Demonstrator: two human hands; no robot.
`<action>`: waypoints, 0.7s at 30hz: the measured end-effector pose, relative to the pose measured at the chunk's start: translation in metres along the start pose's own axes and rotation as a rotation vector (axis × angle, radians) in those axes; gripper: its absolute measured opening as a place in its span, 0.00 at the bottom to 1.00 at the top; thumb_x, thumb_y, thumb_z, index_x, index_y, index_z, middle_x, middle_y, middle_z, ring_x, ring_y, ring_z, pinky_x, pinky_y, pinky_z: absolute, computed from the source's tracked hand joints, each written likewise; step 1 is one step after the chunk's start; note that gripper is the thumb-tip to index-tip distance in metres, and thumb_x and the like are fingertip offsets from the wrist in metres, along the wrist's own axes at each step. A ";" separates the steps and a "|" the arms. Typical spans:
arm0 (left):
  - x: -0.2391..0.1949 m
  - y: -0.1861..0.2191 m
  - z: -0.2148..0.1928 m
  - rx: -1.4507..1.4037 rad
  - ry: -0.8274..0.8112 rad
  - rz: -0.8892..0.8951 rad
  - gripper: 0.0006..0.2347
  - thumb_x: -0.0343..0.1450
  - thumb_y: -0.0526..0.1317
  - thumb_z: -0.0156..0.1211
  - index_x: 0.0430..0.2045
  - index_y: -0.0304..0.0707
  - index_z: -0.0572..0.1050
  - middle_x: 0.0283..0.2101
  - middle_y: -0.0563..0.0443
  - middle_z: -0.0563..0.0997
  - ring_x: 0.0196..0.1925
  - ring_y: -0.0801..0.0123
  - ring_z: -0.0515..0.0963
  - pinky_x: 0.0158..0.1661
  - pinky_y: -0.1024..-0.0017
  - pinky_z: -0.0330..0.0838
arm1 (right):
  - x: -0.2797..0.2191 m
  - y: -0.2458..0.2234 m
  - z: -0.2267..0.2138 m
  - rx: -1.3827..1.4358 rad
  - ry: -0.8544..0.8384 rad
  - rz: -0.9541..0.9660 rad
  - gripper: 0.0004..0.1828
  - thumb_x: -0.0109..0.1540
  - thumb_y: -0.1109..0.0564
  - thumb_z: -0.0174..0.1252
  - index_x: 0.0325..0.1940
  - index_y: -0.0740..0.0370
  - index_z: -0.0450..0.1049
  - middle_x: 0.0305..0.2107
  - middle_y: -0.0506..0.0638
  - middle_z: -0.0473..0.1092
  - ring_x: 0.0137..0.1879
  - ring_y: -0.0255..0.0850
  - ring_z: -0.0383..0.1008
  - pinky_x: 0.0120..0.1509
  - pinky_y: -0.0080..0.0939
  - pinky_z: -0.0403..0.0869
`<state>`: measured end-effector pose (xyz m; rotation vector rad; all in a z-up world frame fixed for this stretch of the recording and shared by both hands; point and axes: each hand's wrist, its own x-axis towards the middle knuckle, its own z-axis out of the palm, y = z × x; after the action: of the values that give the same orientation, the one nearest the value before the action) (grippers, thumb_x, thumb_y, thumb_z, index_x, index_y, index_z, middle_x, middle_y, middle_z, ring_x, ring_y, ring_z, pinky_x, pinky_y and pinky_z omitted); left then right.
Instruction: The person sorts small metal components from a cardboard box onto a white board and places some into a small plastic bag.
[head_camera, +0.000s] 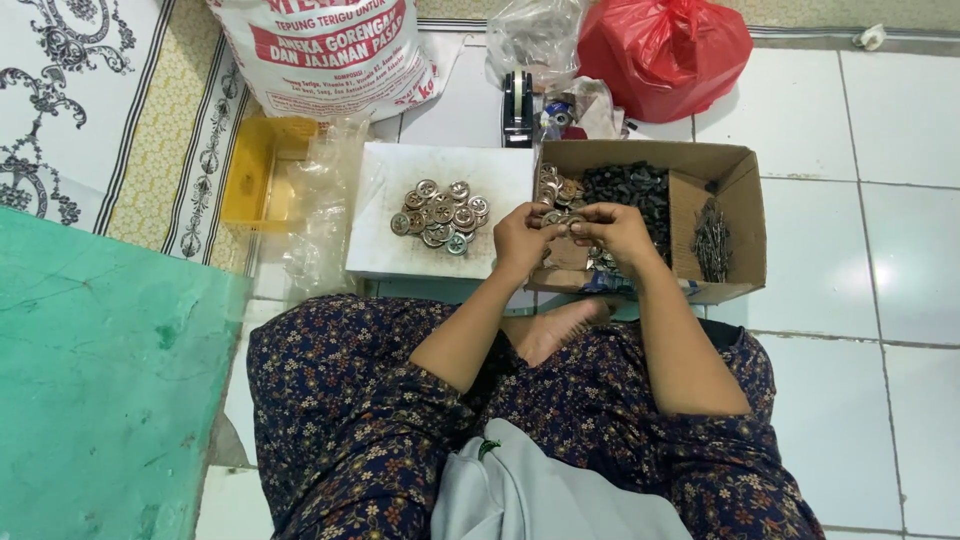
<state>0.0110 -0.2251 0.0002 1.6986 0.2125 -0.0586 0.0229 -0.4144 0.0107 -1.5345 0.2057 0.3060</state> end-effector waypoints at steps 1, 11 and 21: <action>0.002 0.001 -0.006 -0.004 0.006 0.001 0.16 0.61 0.32 0.77 0.41 0.31 0.80 0.28 0.41 0.85 0.26 0.69 0.85 0.23 0.74 0.80 | 0.003 0.000 0.004 -0.004 -0.005 -0.001 0.19 0.56 0.69 0.70 0.51 0.76 0.77 0.36 0.62 0.72 0.44 0.52 0.78 0.46 0.52 0.84; 0.016 0.001 -0.091 0.101 0.140 -0.002 0.16 0.60 0.35 0.77 0.41 0.41 0.82 0.28 0.46 0.85 0.29 0.69 0.85 0.31 0.75 0.76 | 0.033 -0.013 0.088 -0.127 -0.132 -0.069 0.18 0.56 0.66 0.71 0.49 0.69 0.79 0.33 0.56 0.74 0.39 0.43 0.80 0.40 0.39 0.83; 0.030 -0.011 -0.166 0.315 0.277 -0.045 0.17 0.61 0.43 0.77 0.43 0.55 0.82 0.33 0.55 0.87 0.42 0.65 0.87 0.42 0.70 0.81 | 0.057 -0.033 0.172 -0.342 -0.220 -0.178 0.17 0.57 0.64 0.71 0.49 0.63 0.81 0.33 0.56 0.75 0.40 0.41 0.78 0.36 0.37 0.79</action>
<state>0.0245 -0.0572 0.0078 2.0137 0.4682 0.1162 0.0771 -0.2390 0.0286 -1.8268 -0.1651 0.3790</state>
